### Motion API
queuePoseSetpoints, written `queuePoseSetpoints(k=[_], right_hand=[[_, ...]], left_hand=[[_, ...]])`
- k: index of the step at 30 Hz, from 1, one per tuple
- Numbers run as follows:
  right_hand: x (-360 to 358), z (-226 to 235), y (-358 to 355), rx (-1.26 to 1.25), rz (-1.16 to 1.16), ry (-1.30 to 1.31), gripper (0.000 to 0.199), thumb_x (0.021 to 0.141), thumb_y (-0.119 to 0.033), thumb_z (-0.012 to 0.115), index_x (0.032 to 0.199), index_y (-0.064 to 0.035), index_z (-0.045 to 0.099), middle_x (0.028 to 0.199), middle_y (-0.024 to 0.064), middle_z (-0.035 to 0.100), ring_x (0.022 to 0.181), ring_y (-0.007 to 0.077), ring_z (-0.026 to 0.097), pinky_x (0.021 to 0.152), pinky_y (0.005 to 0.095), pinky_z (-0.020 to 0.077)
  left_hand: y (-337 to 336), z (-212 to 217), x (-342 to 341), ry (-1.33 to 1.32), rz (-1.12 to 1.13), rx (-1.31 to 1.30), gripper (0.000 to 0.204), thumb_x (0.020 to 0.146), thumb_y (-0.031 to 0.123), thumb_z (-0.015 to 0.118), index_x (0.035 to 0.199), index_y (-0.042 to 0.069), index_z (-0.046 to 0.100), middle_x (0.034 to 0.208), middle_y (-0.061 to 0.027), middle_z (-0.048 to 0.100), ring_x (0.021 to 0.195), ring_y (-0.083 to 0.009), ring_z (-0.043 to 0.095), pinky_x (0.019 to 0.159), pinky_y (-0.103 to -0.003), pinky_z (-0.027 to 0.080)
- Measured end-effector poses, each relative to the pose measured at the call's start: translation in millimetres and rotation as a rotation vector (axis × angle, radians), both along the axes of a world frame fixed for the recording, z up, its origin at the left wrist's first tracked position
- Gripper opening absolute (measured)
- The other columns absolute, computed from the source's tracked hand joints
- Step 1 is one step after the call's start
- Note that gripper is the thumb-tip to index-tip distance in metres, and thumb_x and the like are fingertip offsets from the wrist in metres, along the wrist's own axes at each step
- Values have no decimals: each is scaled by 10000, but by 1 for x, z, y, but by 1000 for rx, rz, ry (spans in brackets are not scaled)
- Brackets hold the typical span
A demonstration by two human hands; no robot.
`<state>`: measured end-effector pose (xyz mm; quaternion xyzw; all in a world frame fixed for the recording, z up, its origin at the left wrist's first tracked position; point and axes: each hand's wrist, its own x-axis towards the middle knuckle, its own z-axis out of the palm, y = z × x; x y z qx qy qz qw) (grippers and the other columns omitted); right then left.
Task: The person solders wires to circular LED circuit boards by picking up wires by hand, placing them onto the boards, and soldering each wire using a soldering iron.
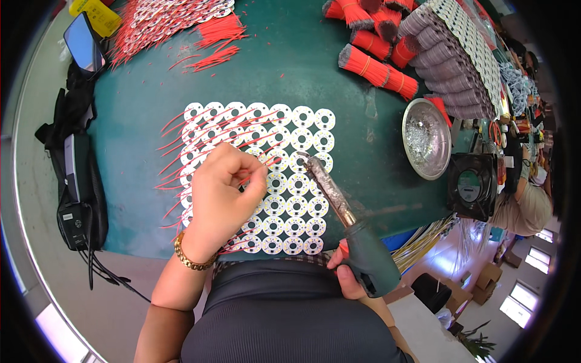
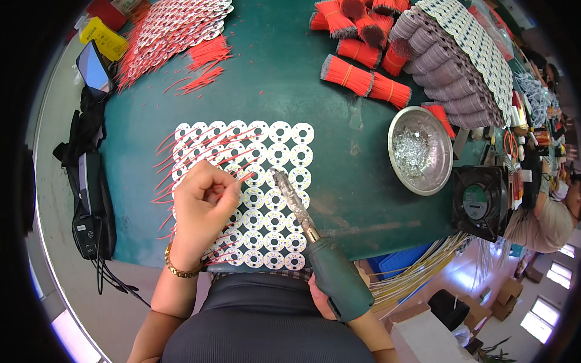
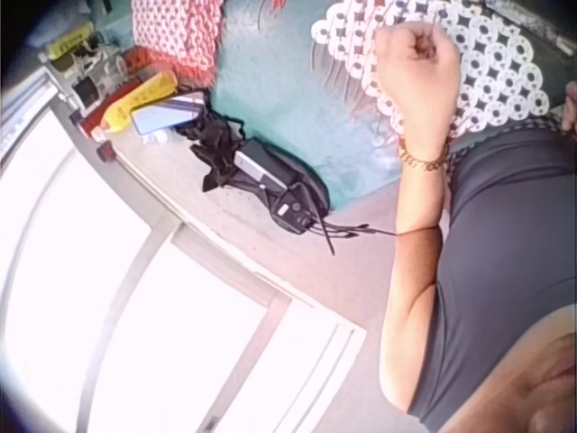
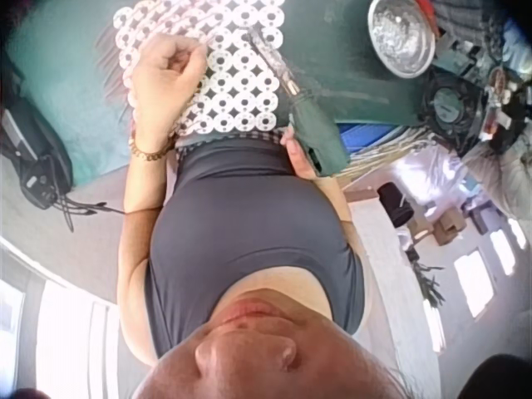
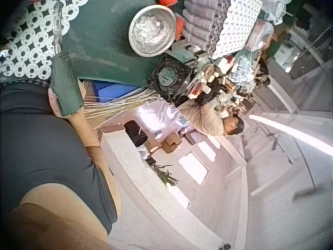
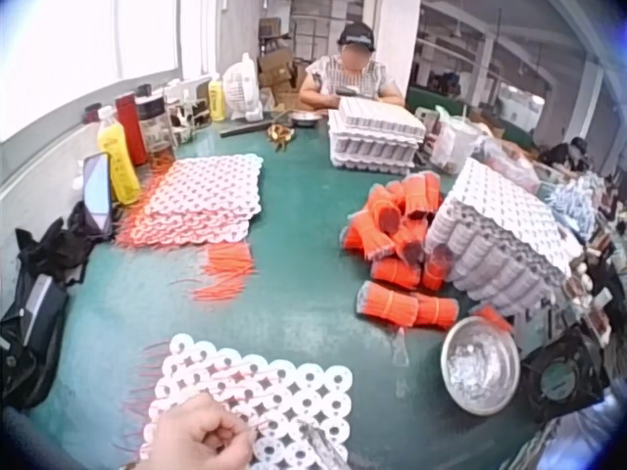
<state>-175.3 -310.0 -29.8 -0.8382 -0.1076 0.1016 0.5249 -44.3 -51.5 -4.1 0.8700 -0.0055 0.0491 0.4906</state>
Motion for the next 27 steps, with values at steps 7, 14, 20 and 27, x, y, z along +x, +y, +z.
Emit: queuePoseSetpoints(k=[7, 14, 20, 27], right_hand=[[4, -1, 2, 71, 68, -80, 452, 889, -65, 597, 1310, 69, 502, 865, 125, 620, 706, 196, 615, 652, 342, 524], [19, 15, 14, -17, 0, -97, 177, 887, -102, 604, 923, 67, 643, 804, 144, 613, 648, 225, 606, 617, 341, 491], [17, 15, 16, -53, -30, -111, 189, 884, -135, 617, 809, 36, 644, 755, 119, 614, 645, 234, 608, 622, 350, 482], [13, 13, 13, -63, -49, -74, 152, 877, -139, 626, 828, 3, 645, 754, 94, 629, 662, 230, 621, 636, 331, 491]], left_hand=[[-5, 5, 1, 39, -35, 199, 101, 752, -7, 718, 725, 18, 624, 698, -22, 516, 553, -91, 426, 497, -264, 348], [-3, 7, 2, 63, -38, 258, 93, 728, 39, 718, 699, 59, 632, 708, -49, 573, 554, -174, 566, 521, -313, 442], [-2, 8, 2, 84, -40, 237, 94, 725, 37, 723, 704, 56, 634, 709, -50, 580, 562, -165, 570, 524, -306, 444], [-1, 8, 4, 77, -46, 234, 90, 715, 31, 719, 710, 54, 632, 696, -48, 567, 559, -167, 556, 523, -306, 437]])
